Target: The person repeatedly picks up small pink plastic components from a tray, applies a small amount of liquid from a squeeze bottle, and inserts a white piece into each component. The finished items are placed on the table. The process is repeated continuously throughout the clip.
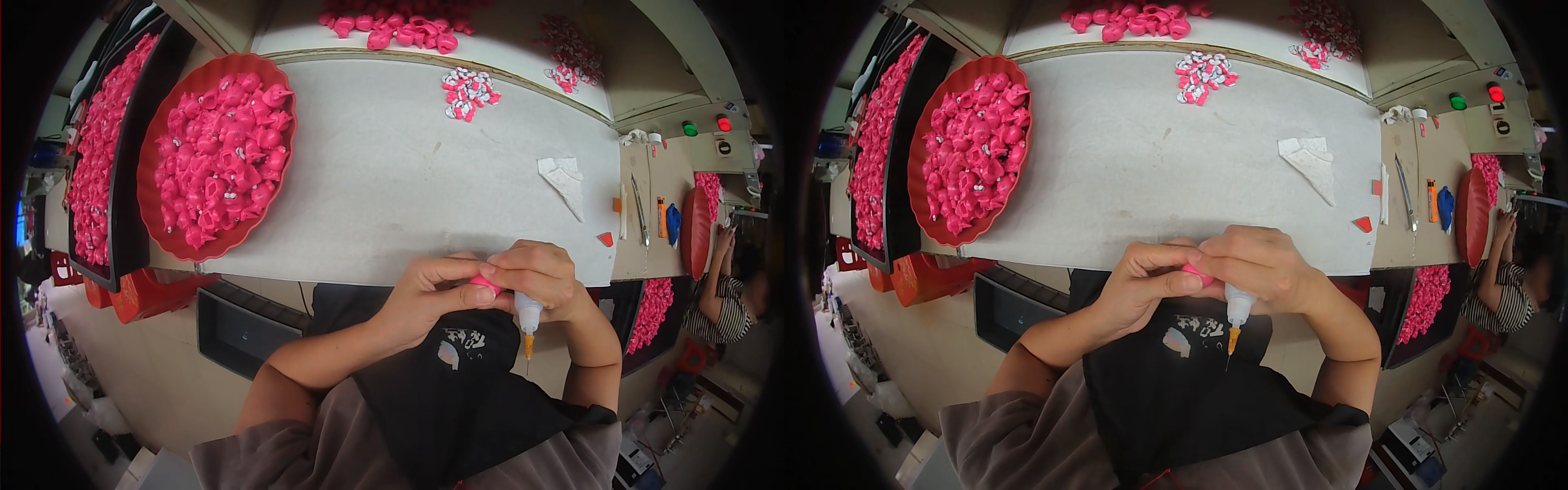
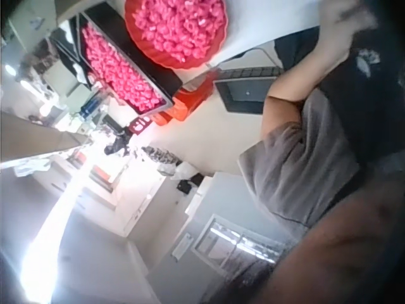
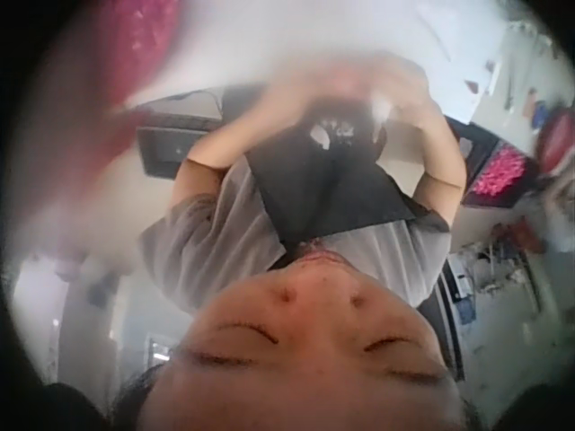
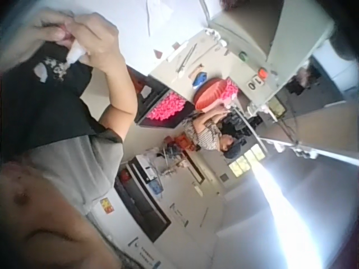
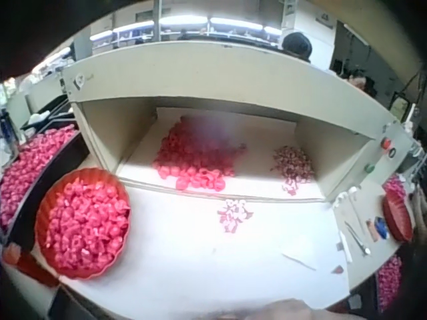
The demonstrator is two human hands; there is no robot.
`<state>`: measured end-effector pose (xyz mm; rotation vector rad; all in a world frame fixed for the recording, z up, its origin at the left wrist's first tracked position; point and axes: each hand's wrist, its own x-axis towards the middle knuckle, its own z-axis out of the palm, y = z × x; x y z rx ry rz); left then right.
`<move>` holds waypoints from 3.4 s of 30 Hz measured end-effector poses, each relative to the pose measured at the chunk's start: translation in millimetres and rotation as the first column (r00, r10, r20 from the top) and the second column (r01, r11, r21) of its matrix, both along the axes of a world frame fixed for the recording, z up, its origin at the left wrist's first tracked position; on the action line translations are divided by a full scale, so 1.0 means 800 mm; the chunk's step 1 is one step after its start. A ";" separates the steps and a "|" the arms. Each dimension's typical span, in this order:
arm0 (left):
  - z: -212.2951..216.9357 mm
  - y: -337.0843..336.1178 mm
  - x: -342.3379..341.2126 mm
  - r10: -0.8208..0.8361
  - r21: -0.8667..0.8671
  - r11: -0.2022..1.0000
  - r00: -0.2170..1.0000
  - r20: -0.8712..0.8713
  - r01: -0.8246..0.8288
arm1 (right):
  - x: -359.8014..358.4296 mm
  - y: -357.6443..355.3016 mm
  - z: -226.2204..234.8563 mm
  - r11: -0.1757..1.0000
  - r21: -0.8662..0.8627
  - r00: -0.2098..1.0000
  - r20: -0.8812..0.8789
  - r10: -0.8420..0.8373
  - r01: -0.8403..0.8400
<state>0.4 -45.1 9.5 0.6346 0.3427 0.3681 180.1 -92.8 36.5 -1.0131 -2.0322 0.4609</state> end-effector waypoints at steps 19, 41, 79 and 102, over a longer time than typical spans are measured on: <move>-0.004 0.035 -0.013 0.239 0.482 0.853 0.971 -0.019 -0.200 | -0.028 0.036 -0.009 0.987 -0.031 0.980 -0.111 -0.162 0.159; 0.004 0.028 -0.040 0.180 0.408 0.901 0.983 -0.045 -0.146 | -0.042 0.030 -0.010 0.993 0.101 0.998 -0.050 -0.049 0.054; 0.004 0.028 -0.026 0.026 0.060 0.998 0.997 -0.079 -0.021 | -0.036 0.016 -0.021 0.978 0.176 0.994 -0.038 -0.105 0.110; 0.005 0.032 -0.018 0.034 0.123 0.992 0.997 -0.063 -0.026 | -0.036 0.015 -0.029 0.961 0.203 0.982 -0.066 -0.176 0.186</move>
